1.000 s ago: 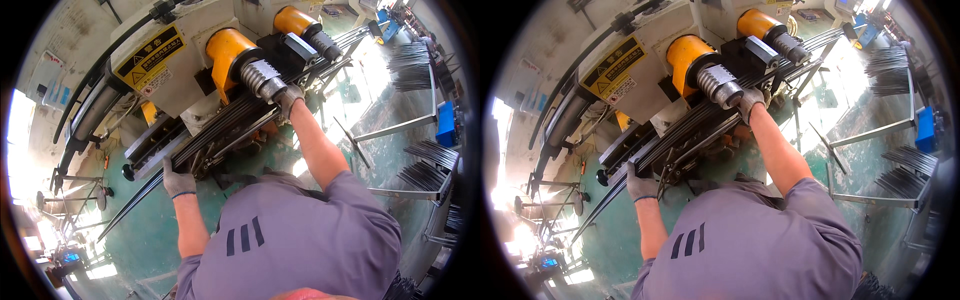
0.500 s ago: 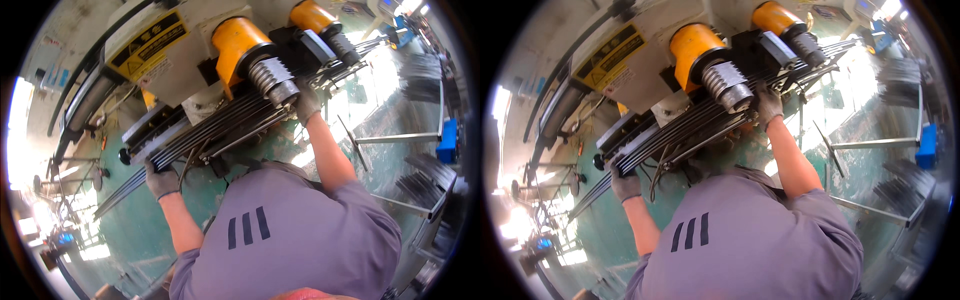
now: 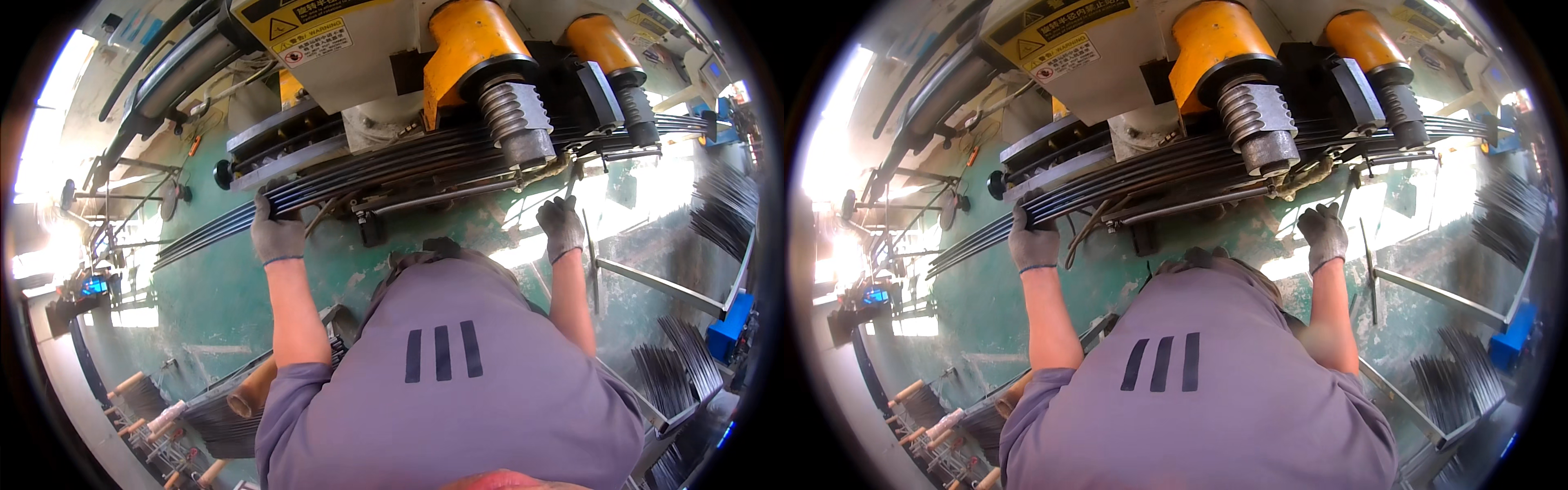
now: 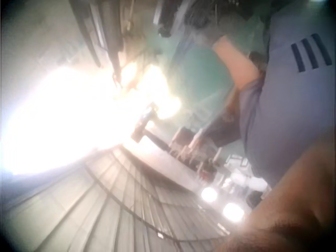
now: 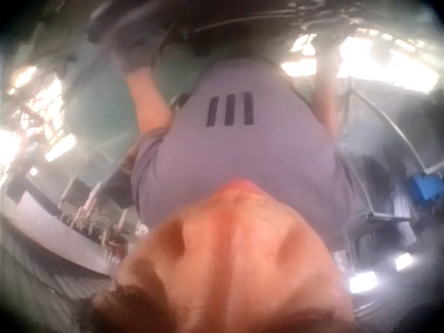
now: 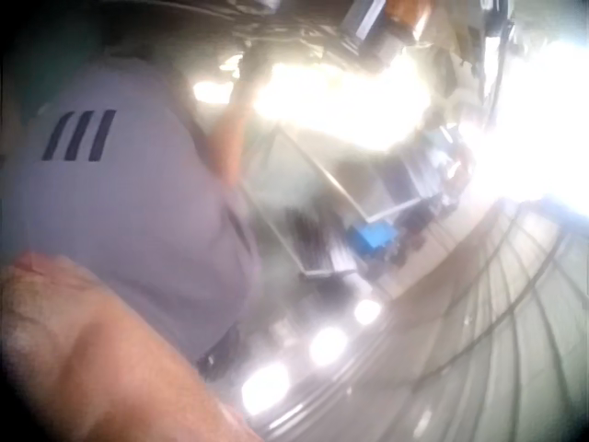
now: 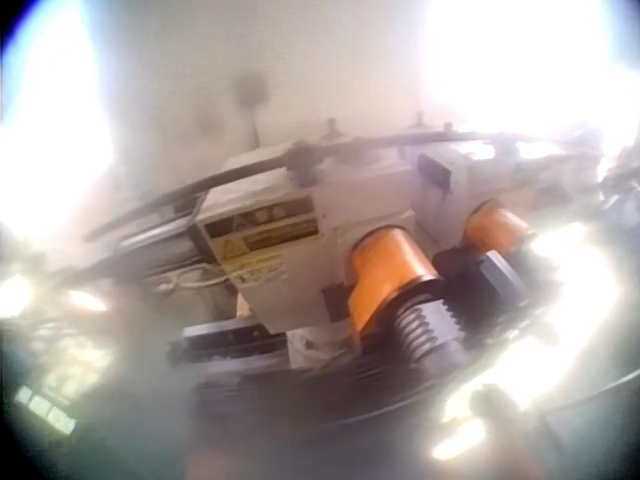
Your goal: The person picks up bundles of long metal rods from the floor and feeds them into a yellow industrial machine. They guide the rods through the rollers and then remove the processed rods, stacking them on the floor.
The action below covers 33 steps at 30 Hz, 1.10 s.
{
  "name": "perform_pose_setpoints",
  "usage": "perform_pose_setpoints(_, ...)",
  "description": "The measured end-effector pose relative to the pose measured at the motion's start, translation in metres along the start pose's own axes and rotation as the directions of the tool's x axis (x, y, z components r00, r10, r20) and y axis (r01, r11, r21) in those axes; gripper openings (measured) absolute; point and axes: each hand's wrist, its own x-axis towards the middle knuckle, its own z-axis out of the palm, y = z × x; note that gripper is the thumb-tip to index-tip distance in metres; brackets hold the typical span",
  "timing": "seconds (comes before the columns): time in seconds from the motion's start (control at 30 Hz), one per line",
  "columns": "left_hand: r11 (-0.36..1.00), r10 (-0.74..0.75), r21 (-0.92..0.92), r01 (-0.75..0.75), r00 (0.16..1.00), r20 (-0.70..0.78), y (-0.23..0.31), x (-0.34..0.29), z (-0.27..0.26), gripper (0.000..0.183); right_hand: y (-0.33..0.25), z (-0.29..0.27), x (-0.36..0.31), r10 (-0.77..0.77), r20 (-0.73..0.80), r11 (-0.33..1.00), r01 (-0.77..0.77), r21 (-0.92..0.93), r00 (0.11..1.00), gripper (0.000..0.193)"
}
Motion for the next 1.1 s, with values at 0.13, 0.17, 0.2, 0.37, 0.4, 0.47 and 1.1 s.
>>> perform_pose_setpoints(0.13, 0.998, -0.065, -0.016, 0.068, 0.989, 0.130, -0.035, -0.012, 0.015, 0.032, -0.008, 0.017, -0.022, -0.018, -0.111, 0.997, 0.010, -0.074, 0.994, 0.065)
perform_pose_setpoints(0.17, 0.997, -0.076, -0.006, 0.077, 0.989, 0.128, -0.045, -0.016, 0.021, 0.034, -0.008, 0.017, -0.019, -0.006, -0.071, 0.997, 0.000, -0.078, 0.997, 0.065)
perform_pose_setpoints(0.2, 0.996, -0.085, 0.003, 0.086, 0.988, 0.127, -0.054, -0.021, 0.028, 0.036, -0.009, 0.019, -0.017, 0.007, -0.031, 0.997, -0.009, -0.083, 1.000, 0.065)
perform_pose_setpoints(0.37, 0.965, -0.256, -0.008, 0.263, 0.943, 0.212, -0.072, -0.050, 0.047, 0.047, 0.006, 0.054, -0.023, 0.021, -0.016, 0.979, -0.024, -0.202, 1.000, 0.052)
perform_pose_setpoints(0.4, 0.951, -0.295, -0.009, 0.308, 0.918, 0.264, -0.064, -0.052, 0.048, 0.049, 0.018, 0.022, 0.004, 0.045, 0.118, 0.981, -0.021, -0.193, 0.992, 0.051)
perform_pose_setpoints(0.47, 0.955, -0.271, -0.054, 0.292, 0.932, 0.242, -0.052, -0.050, 0.038, 0.052, 0.045, -0.021, 0.046, -0.062, 0.568, 0.151, 0.570, -0.808, 0.821, 0.021)
perform_pose_setpoints(1.1, 0.936, 0.321, 0.214, -0.279, 0.927, -0.195, 0.334, 0.110, -0.214, 0.051, 0.156, 0.046, -0.105, 0.456, 0.326, -0.886, 0.386, 0.257, 0.828, 0.022)
